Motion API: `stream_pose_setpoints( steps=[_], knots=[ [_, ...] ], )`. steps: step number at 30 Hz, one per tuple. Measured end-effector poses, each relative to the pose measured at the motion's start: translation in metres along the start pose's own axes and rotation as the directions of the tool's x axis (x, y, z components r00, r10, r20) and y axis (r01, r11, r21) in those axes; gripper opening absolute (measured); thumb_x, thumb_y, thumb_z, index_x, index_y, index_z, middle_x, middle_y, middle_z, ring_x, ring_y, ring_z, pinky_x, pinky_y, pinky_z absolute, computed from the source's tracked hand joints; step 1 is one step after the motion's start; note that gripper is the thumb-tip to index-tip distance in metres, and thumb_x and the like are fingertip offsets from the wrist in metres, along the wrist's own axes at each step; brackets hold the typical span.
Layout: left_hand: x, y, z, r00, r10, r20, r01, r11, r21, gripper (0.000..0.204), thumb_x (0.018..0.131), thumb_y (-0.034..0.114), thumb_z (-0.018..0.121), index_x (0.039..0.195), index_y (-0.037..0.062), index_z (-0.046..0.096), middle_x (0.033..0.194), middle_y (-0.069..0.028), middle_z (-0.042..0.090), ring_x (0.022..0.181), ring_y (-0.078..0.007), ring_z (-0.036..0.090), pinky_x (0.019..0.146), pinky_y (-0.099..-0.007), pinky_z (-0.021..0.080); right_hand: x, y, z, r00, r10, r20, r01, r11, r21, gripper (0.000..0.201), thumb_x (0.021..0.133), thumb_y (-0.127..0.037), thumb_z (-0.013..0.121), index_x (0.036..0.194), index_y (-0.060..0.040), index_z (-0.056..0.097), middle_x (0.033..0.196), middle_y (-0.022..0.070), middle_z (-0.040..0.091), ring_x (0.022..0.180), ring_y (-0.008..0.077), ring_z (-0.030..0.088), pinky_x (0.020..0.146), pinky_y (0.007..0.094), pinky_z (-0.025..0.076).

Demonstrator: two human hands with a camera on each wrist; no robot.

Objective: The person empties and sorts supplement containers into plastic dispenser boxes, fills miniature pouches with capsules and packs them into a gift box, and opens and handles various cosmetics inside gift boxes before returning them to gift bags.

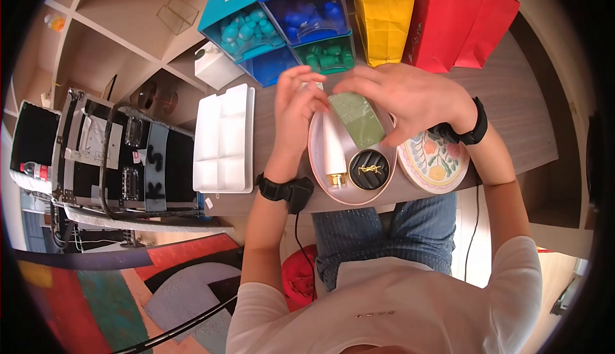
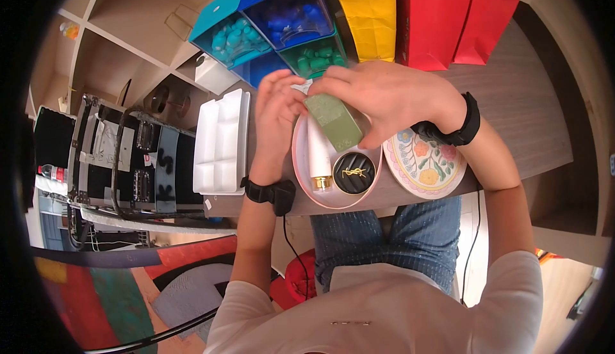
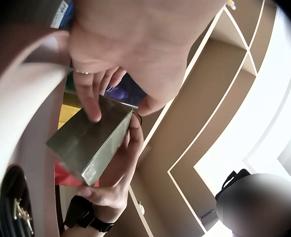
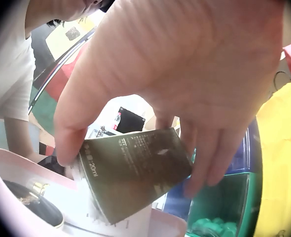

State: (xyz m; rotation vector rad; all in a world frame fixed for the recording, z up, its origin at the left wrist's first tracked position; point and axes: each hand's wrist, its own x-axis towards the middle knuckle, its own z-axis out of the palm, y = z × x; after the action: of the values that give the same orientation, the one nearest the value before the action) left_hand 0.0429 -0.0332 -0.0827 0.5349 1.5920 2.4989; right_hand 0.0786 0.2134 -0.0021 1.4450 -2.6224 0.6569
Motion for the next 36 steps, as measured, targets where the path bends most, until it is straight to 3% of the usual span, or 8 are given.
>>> stream_pose_setpoints(
  steps=[6,11,16,23,26,29,32,36],
  knots=[
    [0.011,-0.001,-0.019,0.975,0.062,-0.214,-0.016,0.977,0.213,0.016,0.098,0.012,0.062,0.111,0.0038,0.063,0.099,-0.0073,0.069,0.089,-0.0145,0.065,0.078,-0.0277,0.050,0.004,0.005,0.016,0.998,-0.069,-0.014,0.068,0.995,-0.069,0.094,0.058,-0.034,0.089,0.136,-0.0006,0.051,0.127,0.0202,0.060,0.116,0.0412,0.058,0.100,0.0451,0.047],
    [0.012,-0.021,-0.020,0.986,-0.010,-0.169,0.051,0.970,0.237,0.013,0.096,0.011,0.065,0.107,0.0038,0.064,0.096,-0.0053,0.070,0.090,-0.0125,0.065,0.079,-0.0269,0.049,0.002,0.015,0.027,0.991,-0.106,-0.085,0.084,0.970,-0.227,0.093,0.057,-0.037,0.090,0.133,0.0020,0.053,0.127,0.0240,0.059,0.123,0.0408,0.055,0.107,0.0439,0.043],
    [0.014,-0.029,-0.021,0.994,-0.057,-0.090,0.078,0.967,0.243,0.011,0.094,0.006,0.067,0.105,0.0036,0.065,0.096,-0.0043,0.070,0.090,-0.0112,0.065,0.079,-0.0261,0.049,0.005,0.013,0.028,0.998,-0.052,0.023,0.055,0.985,-0.161,0.093,0.058,-0.039,0.091,0.132,0.0016,0.053,0.132,0.0245,0.057,0.126,0.0413,0.054,0.108,0.0440,0.043],
    [0.014,-0.029,-0.021,0.994,-0.074,-0.079,0.092,0.963,0.253,0.010,0.096,0.007,0.065,0.105,0.0033,0.065,0.094,-0.0049,0.070,0.088,-0.0113,0.064,0.080,-0.0249,0.049,0.004,0.017,0.034,0.997,-0.064,-0.033,0.060,0.992,-0.109,0.094,0.057,-0.039,0.092,0.132,0.0018,0.053,0.133,0.0222,0.057,0.128,0.0397,0.053,0.107,0.0438,0.043],
    [0.014,-0.029,-0.021,0.995,-0.071,-0.075,0.089,0.960,0.266,0.010,0.097,0.010,0.063,0.105,0.0040,0.065,0.094,-0.0049,0.070,0.087,-0.0115,0.064,0.081,-0.0251,0.049,0.003,0.022,0.036,0.999,-0.024,0.026,0.026,0.996,-0.081,0.097,0.056,-0.034,0.093,0.138,-0.0028,0.052,0.145,0.0207,0.050,0.138,0.0415,0.046,0.112,0.0476,0.041],
    [0.014,-0.030,-0.021,0.994,-0.071,-0.080,0.089,0.963,0.255,0.010,0.097,0.010,0.063,0.105,0.0041,0.065,0.093,-0.0048,0.070,0.087,-0.0113,0.064,0.081,-0.0249,0.049,0.001,0.023,0.038,0.999,-0.041,-0.033,0.035,0.984,-0.176,0.088,0.062,-0.031,0.091,0.137,-0.0026,0.054,0.141,0.0203,0.053,0.136,0.0368,0.048,0.111,0.0444,0.042],
    [0.014,-0.031,-0.021,0.995,-0.068,-0.077,0.086,0.964,0.252,0.009,0.097,0.009,0.063,0.105,0.0042,0.065,0.093,-0.0046,0.069,0.087,-0.0113,0.064,0.080,-0.0249,0.049,0.002,0.018,0.030,1.000,-0.024,-0.007,0.024,0.998,-0.065,0.083,0.064,-0.024,0.090,0.138,-0.0053,0.056,0.140,0.0187,0.055,0.137,0.0362,0.047,0.112,0.0444,0.042],
    [0.014,-0.030,-0.022,0.994,-0.078,-0.079,0.096,0.959,0.267,0.009,0.097,0.009,0.063,0.104,0.0044,0.065,0.093,-0.0044,0.069,0.086,-0.0112,0.064,0.080,-0.0251,0.049,0.003,-0.002,0.019,0.988,-0.143,0.053,0.142,0.990,0.007,0.063,0.072,-0.016,0.084,0.129,-0.0038,0.062,0.128,0.0171,0.062,0.129,0.0351,0.054,0.107,0.0467,0.045]
  ],
)
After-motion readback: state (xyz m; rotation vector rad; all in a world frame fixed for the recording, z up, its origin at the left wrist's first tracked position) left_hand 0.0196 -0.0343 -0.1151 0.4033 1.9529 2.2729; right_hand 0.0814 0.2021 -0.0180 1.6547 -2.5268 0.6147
